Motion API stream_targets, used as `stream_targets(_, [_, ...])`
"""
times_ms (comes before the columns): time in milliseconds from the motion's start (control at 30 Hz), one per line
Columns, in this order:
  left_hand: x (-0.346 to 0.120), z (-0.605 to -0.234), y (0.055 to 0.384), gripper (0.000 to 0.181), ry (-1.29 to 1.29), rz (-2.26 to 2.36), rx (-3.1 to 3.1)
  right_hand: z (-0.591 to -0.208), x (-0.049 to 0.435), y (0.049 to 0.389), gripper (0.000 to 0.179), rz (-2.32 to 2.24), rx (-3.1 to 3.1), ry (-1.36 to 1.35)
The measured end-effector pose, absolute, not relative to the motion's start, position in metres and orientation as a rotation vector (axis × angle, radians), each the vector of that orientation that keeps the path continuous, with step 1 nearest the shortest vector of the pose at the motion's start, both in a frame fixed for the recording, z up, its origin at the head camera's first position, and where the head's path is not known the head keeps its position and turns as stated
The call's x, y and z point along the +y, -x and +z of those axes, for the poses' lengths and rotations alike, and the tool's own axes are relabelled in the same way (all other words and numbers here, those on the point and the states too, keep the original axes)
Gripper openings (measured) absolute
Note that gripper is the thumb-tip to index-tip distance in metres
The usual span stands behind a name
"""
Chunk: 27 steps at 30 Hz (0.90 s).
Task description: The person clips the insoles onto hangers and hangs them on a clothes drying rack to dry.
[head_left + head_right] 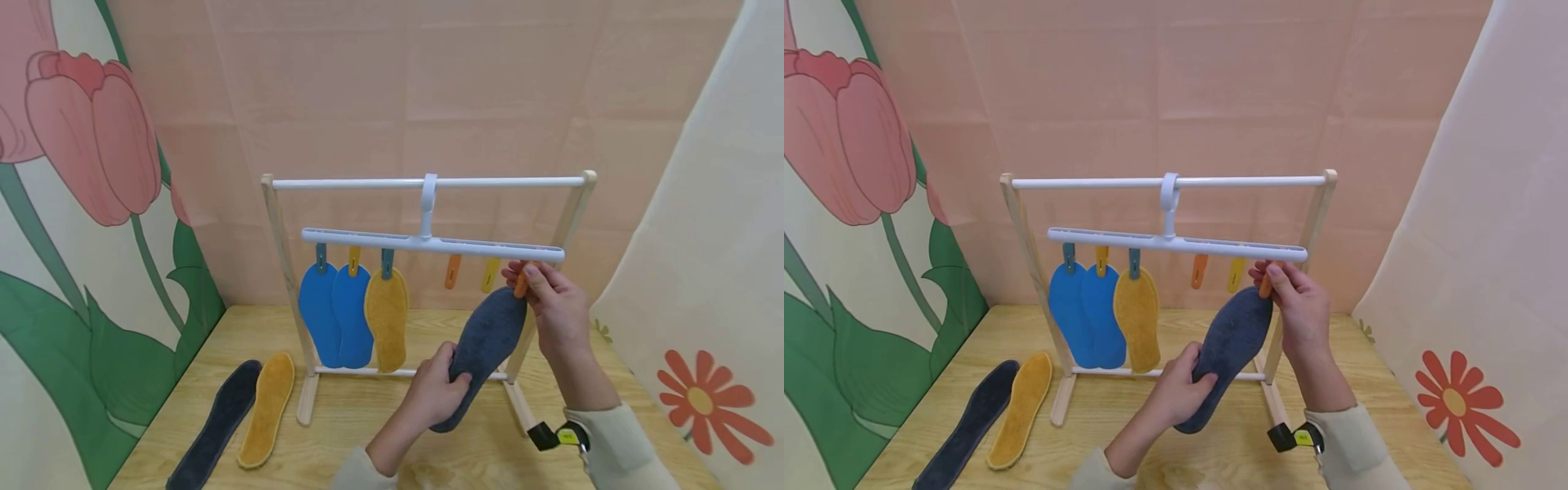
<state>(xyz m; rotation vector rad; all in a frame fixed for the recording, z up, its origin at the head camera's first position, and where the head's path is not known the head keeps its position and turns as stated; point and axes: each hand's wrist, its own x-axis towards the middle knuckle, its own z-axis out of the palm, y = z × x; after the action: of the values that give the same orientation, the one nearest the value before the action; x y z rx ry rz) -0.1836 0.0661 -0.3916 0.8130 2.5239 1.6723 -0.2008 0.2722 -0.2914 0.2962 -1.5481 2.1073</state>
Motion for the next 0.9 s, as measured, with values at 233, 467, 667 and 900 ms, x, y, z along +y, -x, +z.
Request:
stream_targets(233, [0.069,-0.391,0.183,0.027,-0.808,1.682,2.515,-0.292,0.272,0.201,0.034,2.103,-1.553,-0.288])
stream_targets(467, [0.073,-0.392,0.183,0.026,-0.827,1.700,2.554,-0.292,0.272,0.201,0.033,2.119,-1.538,-0.304])
stream_targets(667, [0.076,-0.394,0.184,0.027,-0.842,1.712,2.555,-0.291,0.271,0.201,0.035,2.108,-1.544,-0.283])
stream_targets(900, [0.078,-0.392,0.185,0.029,-0.870,1.731,2.505,-0.291,0.271,0.201,0.036,2.098,-1.549,-0.266])
